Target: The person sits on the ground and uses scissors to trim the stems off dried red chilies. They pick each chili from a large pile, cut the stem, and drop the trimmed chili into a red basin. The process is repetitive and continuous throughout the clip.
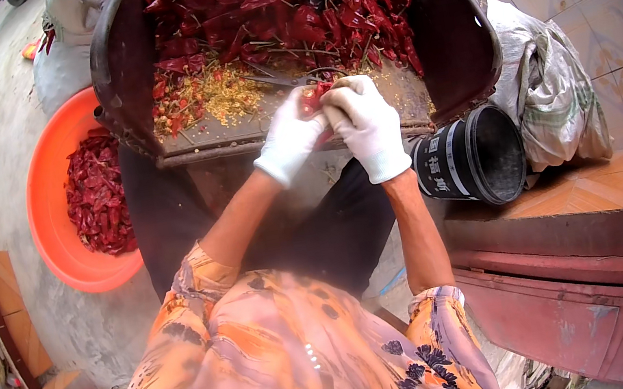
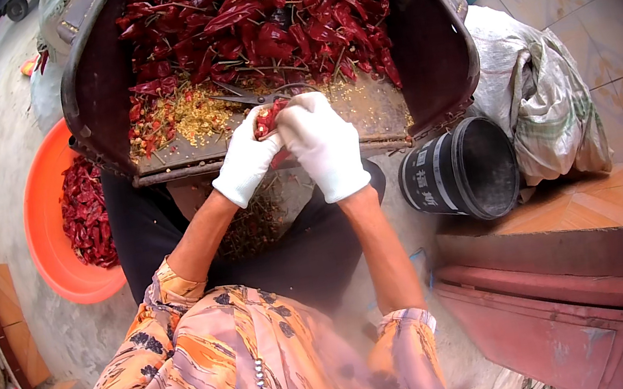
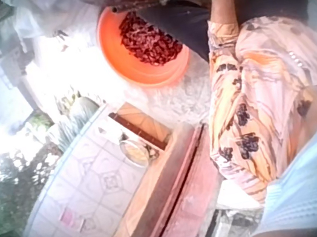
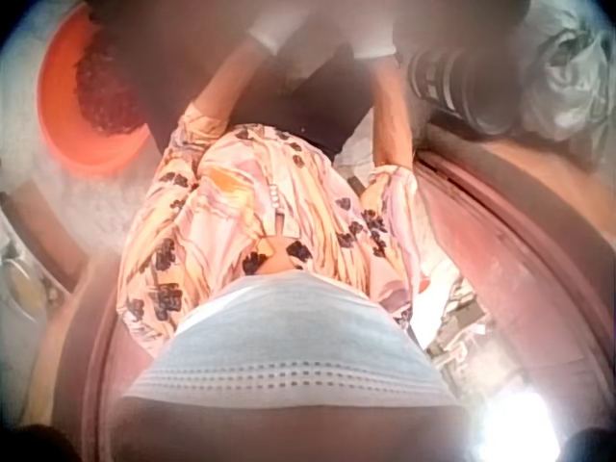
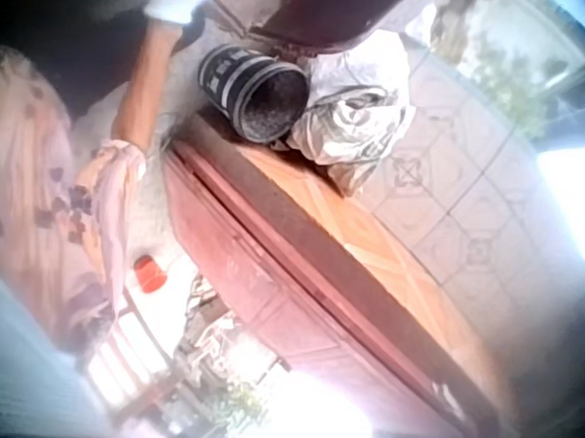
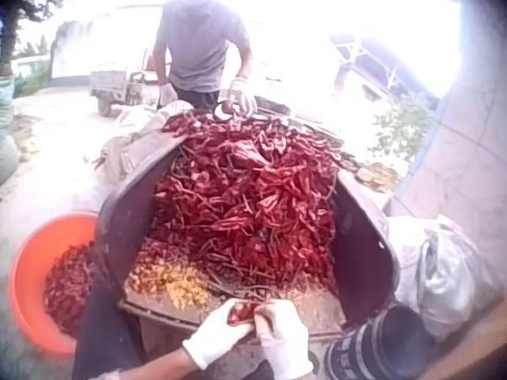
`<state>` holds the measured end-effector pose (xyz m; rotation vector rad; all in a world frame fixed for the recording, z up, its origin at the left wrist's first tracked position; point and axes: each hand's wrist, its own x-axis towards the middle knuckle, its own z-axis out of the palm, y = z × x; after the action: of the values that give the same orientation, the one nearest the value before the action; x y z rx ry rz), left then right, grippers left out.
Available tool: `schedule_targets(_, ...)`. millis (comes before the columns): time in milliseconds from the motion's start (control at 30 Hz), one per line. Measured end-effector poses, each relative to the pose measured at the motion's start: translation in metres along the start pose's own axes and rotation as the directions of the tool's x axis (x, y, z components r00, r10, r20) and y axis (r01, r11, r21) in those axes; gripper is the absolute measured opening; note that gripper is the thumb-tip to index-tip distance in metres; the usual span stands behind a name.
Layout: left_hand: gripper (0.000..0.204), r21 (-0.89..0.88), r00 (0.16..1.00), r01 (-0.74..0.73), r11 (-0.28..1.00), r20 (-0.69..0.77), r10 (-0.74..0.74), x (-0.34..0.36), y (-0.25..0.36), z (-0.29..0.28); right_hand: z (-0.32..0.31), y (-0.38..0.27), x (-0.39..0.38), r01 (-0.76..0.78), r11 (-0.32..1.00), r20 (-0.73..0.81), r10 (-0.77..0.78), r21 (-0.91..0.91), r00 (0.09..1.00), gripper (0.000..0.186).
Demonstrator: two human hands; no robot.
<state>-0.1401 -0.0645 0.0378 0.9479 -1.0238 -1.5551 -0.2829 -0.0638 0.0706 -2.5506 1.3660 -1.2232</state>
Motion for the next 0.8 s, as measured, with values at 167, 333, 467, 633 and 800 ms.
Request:
schedule_targets(167,0.037,-0.141,0.996,-0.084,0.987,-0.043,0.079,0.005,-0.021,-0.020,-0.026,-0.007,-0.014,-0.636,0.217,0.409,0.606,0.740,0.683,0.017)
schedule_targets(333,0.038,0.103,0.991,-0.130,0.986,-0.030,0.134,-0.005,-0.007,-0.015,-0.007,-0.018,-0.030,-0.374,0.895,0.153,0.345,0.244,0.926,0.026)
schedule_targets(467,0.039,0.165,0.989,-0.130,0.978,-0.047,0.140,-0.001,-0.018,-0.019,-0.003,-0.009,-0.020,-0.149,0.988,0.224,0.139,0.031,0.965,0.023)
schedule_targets(633,0.033,-0.044,0.997,-0.044,0.998,-0.065,0.041,-0.002,0.000,-0.031,-0.026,-0.031,-0.035,-0.555,0.782,0.740,0.190,0.283,0.645,0.022)
schedule_targets(800,0.032,-0.074,0.993,-0.029,0.997,0.114,0.037,-0.010,-0.007,-0.031,-0.028,-0.008,-0.019,-0.713,0.670,0.413,0.601,0.205,0.684,0.035)
